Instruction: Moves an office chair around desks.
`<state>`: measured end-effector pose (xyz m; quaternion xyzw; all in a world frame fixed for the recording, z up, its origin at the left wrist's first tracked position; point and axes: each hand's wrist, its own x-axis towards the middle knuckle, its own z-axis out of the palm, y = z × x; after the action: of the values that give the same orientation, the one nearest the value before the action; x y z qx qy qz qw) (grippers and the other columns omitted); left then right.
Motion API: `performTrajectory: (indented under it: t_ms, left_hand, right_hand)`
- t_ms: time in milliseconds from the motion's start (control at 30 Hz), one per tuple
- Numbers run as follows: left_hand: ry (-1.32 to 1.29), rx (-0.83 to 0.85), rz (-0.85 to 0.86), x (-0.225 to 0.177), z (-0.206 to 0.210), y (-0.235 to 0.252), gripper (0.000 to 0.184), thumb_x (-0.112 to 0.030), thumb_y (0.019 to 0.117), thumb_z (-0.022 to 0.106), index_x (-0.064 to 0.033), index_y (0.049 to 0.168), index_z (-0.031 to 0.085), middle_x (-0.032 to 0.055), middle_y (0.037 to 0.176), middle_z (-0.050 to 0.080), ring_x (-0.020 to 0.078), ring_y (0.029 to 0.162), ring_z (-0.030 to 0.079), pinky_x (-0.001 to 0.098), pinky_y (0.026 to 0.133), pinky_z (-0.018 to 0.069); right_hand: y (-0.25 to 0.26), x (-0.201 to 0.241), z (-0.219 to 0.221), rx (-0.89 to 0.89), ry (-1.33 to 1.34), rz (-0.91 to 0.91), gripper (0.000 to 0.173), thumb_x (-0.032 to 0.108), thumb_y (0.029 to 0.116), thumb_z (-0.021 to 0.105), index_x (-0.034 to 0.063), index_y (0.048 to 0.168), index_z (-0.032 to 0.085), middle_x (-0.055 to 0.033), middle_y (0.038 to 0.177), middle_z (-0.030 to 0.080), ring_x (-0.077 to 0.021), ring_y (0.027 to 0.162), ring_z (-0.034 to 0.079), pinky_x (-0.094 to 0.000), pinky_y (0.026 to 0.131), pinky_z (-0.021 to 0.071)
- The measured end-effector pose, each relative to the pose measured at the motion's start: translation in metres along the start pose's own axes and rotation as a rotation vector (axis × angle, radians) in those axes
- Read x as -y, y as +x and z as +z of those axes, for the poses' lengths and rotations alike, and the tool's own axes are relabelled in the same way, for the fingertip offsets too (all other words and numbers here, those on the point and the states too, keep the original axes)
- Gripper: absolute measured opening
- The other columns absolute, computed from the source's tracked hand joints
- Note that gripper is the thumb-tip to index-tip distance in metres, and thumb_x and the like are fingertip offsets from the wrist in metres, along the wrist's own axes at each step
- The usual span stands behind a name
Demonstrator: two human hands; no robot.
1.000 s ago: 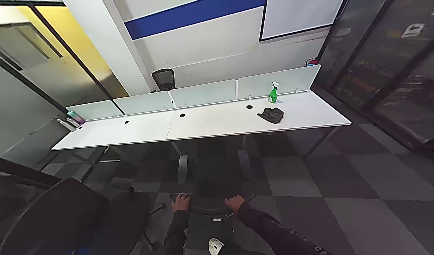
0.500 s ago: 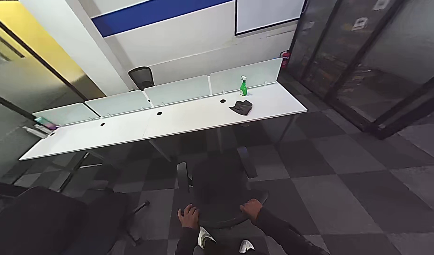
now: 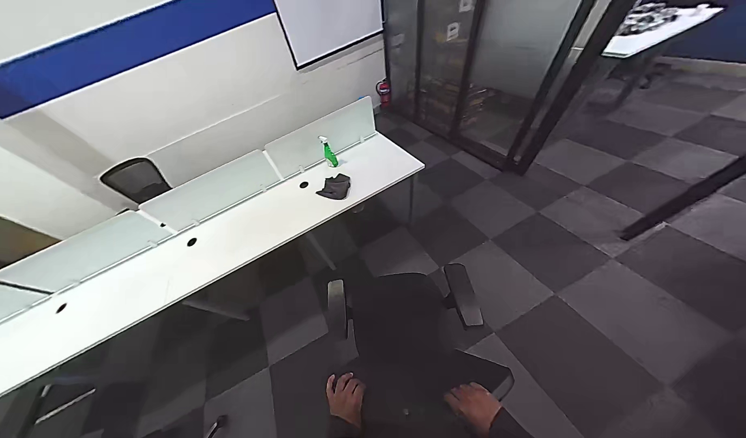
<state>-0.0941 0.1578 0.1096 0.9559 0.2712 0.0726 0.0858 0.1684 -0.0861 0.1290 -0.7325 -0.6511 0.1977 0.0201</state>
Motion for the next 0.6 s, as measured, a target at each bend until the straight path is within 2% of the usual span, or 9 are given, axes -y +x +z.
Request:
performTrajectory:
  t_ms: [67,167,200,267,300,400,467,600]
  left_hand:
    - [0.013,0.022,0.075,0.001,0.003,0.024,0.032,-0.003,0.0704,0.078,-0.0196,0.098,0.081,-0.0033,0.106,0.079,0.0273,0.120,0.067,0.0697,0.109,0.0388]
    - [0.031,0.203,0.112,-0.006,-0.007,0.066,0.039,-0.004,0.0718,0.079,-0.0179,0.108,0.080,0.0004,0.116,0.077,0.0291,0.128,0.062,0.0655,0.115,0.0348]
    - [0.065,0.258,0.118,-0.010,-0.009,0.083,0.041,-0.007,0.0716,0.079,-0.0179,0.111,0.079,0.0017,0.118,0.076,0.0291,0.127,0.062,0.0616,0.115,0.0366]
    - [0.141,0.346,0.138,-0.020,-0.009,0.115,0.045,-0.017,0.0718,0.081,-0.0170,0.117,0.077,0.0053,0.120,0.075,0.0305,0.124,0.064,0.0570,0.115,0.0392]
    - [0.169,0.380,0.153,-0.026,-0.008,0.129,0.047,-0.021,0.0720,0.082,-0.0172,0.118,0.076,0.0058,0.122,0.075,0.0305,0.124,0.064,0.0565,0.115,0.0393]
    - [0.207,0.551,0.146,-0.057,-0.008,0.174,0.051,-0.025,0.0801,0.077,-0.0182,0.130,0.070,0.0047,0.134,0.069,0.0289,0.133,0.056,0.0562,0.120,0.0316]
    - [0.193,0.548,0.165,-0.075,0.001,0.203,0.052,-0.022,0.0793,0.077,-0.0175,0.130,0.069,0.0052,0.134,0.069,0.0296,0.134,0.056,0.0575,0.120,0.0313]
    - [0.205,0.565,0.198,-0.112,0.015,0.271,0.050,-0.019,0.0830,0.074,-0.0181,0.133,0.068,0.0059,0.137,0.067,0.0304,0.137,0.054,0.0564,0.122,0.0285]
  right_hand:
    - [-0.007,-0.003,0.002,-0.063,-0.006,0.010,0.019,0.007,0.0933,0.066,0.0075,0.111,0.073,-0.0146,0.100,0.076,-0.0332,0.095,0.074,-0.0516,0.080,0.0600]
    - [-0.014,-0.014,0.010,-0.295,-0.079,0.003,0.020,0.008,0.0796,0.079,0.0108,0.099,0.074,-0.0093,0.086,0.075,-0.0277,0.083,0.075,-0.0466,0.070,0.0612]
    - [-0.013,-0.022,0.009,-0.323,-0.095,0.008,0.025,0.010,0.0754,0.082,0.0120,0.098,0.073,-0.0078,0.086,0.075,-0.0264,0.083,0.075,-0.0461,0.071,0.0612]
    - [-0.009,-0.040,-0.001,-0.339,-0.101,0.031,0.028,0.008,0.0730,0.082,0.0121,0.098,0.073,-0.0076,0.086,0.074,-0.0268,0.082,0.075,-0.0471,0.071,0.0616]
    - [-0.009,-0.050,-0.008,-0.310,-0.083,0.053,0.030,0.008,0.0720,0.083,0.0115,0.100,0.073,-0.0085,0.087,0.075,-0.0283,0.084,0.074,-0.0492,0.073,0.0615]
    - [-0.008,-0.084,-0.037,-0.070,0.017,0.177,0.037,0.007,0.0783,0.077,0.0072,0.114,0.071,-0.0153,0.104,0.075,-0.0356,0.101,0.072,-0.0570,0.086,0.0569]
    - [-0.007,-0.105,-0.057,0.060,0.044,0.281,0.040,0.008,0.0810,0.075,0.0073,0.120,0.067,-0.0164,0.114,0.072,-0.0372,0.110,0.068,-0.0589,0.093,0.0531]
    - [0.000,-0.159,-0.080,0.068,0.013,0.407,0.047,0.011,0.0773,0.079,0.0087,0.123,0.068,-0.0149,0.119,0.071,-0.0364,0.114,0.067,-0.0592,0.094,0.0523]
